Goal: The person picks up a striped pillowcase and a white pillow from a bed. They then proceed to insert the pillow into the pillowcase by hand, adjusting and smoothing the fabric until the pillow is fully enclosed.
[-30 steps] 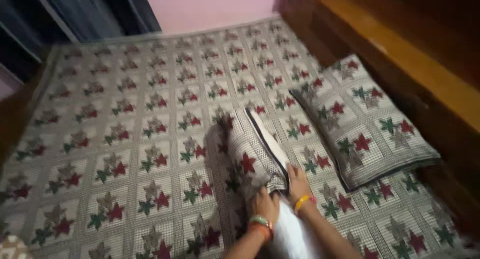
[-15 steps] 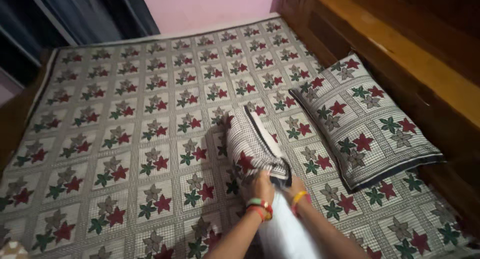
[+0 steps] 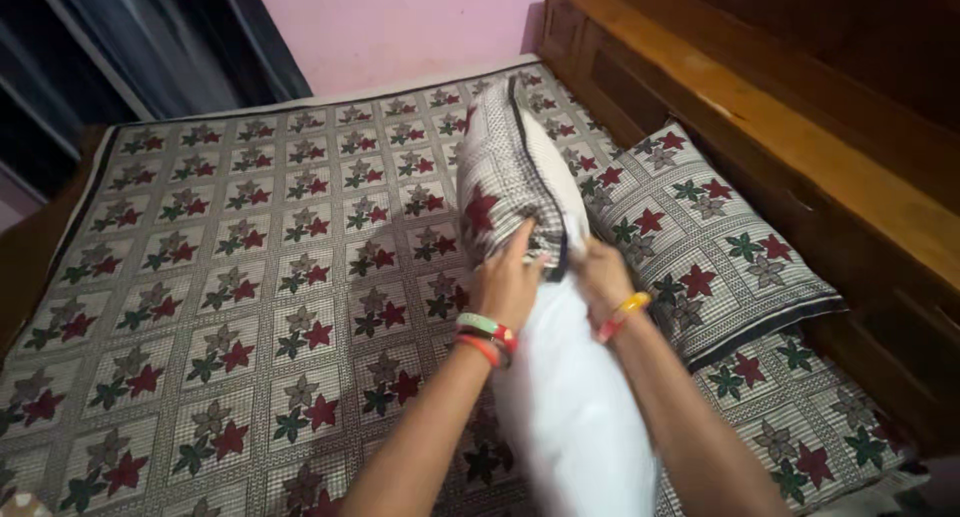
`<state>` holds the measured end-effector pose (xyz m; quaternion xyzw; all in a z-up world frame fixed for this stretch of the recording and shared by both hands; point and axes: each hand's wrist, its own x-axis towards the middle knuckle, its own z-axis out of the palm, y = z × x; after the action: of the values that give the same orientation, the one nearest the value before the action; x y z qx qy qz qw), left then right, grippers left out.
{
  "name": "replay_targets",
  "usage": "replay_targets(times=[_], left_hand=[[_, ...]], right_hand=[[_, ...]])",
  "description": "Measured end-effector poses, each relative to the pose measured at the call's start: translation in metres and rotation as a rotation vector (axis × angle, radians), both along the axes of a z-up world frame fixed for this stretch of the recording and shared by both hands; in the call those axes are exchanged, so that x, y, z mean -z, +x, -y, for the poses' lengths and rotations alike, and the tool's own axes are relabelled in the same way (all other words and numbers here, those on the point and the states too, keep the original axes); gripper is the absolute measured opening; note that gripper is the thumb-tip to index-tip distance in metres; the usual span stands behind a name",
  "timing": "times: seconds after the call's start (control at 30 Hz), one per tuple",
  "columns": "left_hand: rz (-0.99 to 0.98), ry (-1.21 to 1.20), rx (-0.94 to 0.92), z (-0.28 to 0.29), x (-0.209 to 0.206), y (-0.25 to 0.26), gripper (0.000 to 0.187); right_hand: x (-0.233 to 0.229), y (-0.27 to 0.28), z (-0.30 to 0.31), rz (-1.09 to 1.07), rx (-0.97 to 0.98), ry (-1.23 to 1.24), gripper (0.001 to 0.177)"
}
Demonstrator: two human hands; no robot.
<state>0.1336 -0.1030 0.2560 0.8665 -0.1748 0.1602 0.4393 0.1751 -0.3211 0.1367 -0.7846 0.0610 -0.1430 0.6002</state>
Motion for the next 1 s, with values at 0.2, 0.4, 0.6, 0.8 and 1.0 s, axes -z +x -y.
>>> replay_targets(times=[0.2,0.4,0.6,0.8,1.0], left_hand=[[0.134,-0.273,0.202,-0.012,0.037,-0.060,0.024],[-0.135,-0.032,0.460,0.001,0.048,-0.128,0.029],[-0.340,-0.443,0.636,-0.033,0.065,-0.187,0.023],[-0.055,-0.347,0.131,-0.051,0.098,-0.145,0.048],[-0.193,-0.098,-0.223,-0.086,0.230,-0.133,0.033]], right_hand=[[-0.001,-0.063,-0.046,-0.220,-0.074,0.079,0.039],[0.062,-0.099,-0.016,-0.448,0.071,0.820,0.035],[0.060,-0.043,-0.039,-0.319,0.293,0.715,0.033],[0.014,-0.033,-0.083,-0.165,0.478,0.472,0.033],[0.076,-0.029,-0.128,-0.099,0.246,-0.426,0.036]])
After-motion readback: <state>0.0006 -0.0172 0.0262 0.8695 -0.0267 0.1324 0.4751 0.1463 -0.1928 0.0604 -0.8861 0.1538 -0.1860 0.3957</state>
